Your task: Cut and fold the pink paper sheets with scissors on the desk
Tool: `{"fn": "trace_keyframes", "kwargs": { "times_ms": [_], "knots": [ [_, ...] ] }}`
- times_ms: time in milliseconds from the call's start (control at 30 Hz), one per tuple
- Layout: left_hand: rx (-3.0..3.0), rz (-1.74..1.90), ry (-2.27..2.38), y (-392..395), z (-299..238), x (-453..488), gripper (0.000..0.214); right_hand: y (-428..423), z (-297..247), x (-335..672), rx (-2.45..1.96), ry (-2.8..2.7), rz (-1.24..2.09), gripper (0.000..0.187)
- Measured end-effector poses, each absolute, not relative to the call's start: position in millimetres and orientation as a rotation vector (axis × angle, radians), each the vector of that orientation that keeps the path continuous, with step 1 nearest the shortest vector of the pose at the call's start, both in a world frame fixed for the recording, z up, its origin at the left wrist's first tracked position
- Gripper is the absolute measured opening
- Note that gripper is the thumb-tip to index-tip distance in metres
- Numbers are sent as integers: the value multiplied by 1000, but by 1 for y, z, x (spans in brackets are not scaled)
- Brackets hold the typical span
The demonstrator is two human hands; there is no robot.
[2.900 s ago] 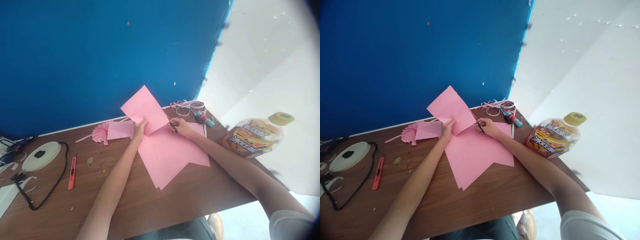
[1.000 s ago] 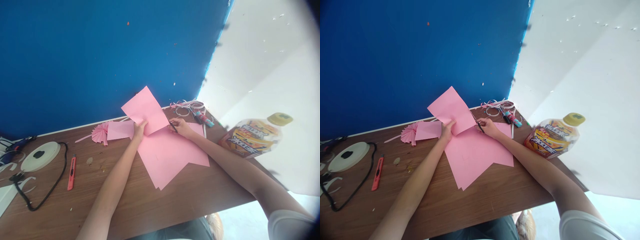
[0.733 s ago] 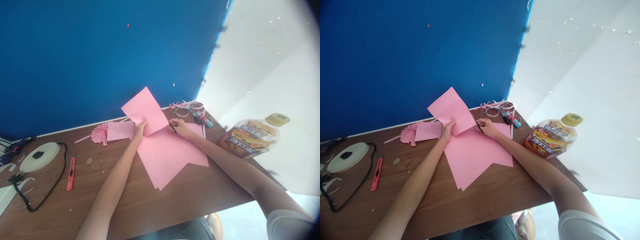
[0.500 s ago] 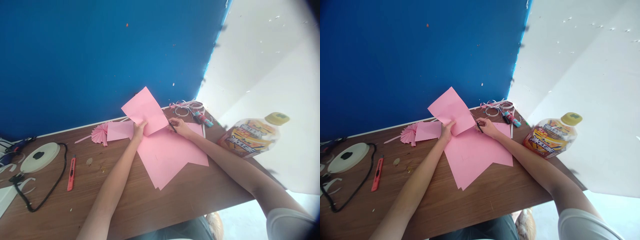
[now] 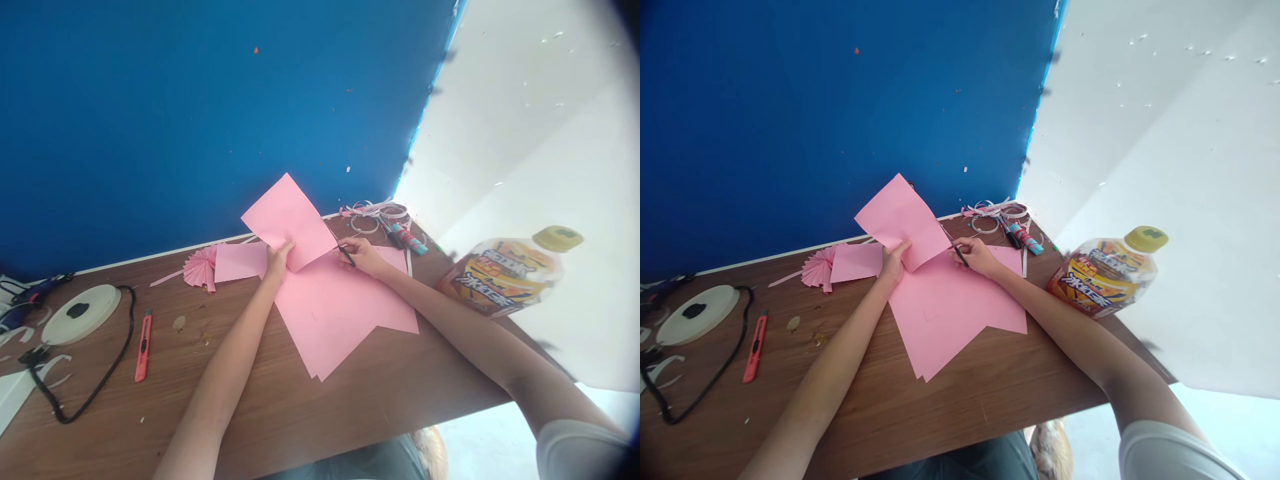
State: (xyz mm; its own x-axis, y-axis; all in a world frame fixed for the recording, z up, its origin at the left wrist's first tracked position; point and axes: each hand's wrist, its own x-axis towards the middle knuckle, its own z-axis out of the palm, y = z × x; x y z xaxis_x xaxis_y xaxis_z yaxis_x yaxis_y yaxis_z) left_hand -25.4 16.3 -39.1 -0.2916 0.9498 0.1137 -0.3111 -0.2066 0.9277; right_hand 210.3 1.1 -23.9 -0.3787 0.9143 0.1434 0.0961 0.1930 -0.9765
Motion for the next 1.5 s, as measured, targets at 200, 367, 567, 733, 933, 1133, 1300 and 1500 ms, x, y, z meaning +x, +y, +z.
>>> {"fn": "trace_keyframes", "kwargs": {
  "times_ms": [200,367,567,733,933,1133,1300,1500],
  "knots": [
    [928,1694,1072,14,-36,-24,44,3,-28,211,-1008,-1668,1252,43],
    [929,1688,1090,14,-35,-24,49,3,-28,211,-1001,-1648,1267,45],
    [939,1662,1082,15,-37,-24,49,2,-26,211,-985,-1637,1294,45],
    [925,1657,1098,16,-38,-25,51,1,-25,211,-959,-1621,1322,42],
    [912,1667,1089,15,-38,-24,49,2,-26,211,-979,-1651,1280,44],
    [935,1659,1095,16,-38,-24,44,2,-27,211,-983,-1646,1286,43],
    [938,1650,1096,16,-37,-24,41,3,-28,210,-993,-1630,1287,43],
    [941,1639,1081,16,-37,-25,49,3,-27,210,-978,-1632,1299,41]
  ]
}}
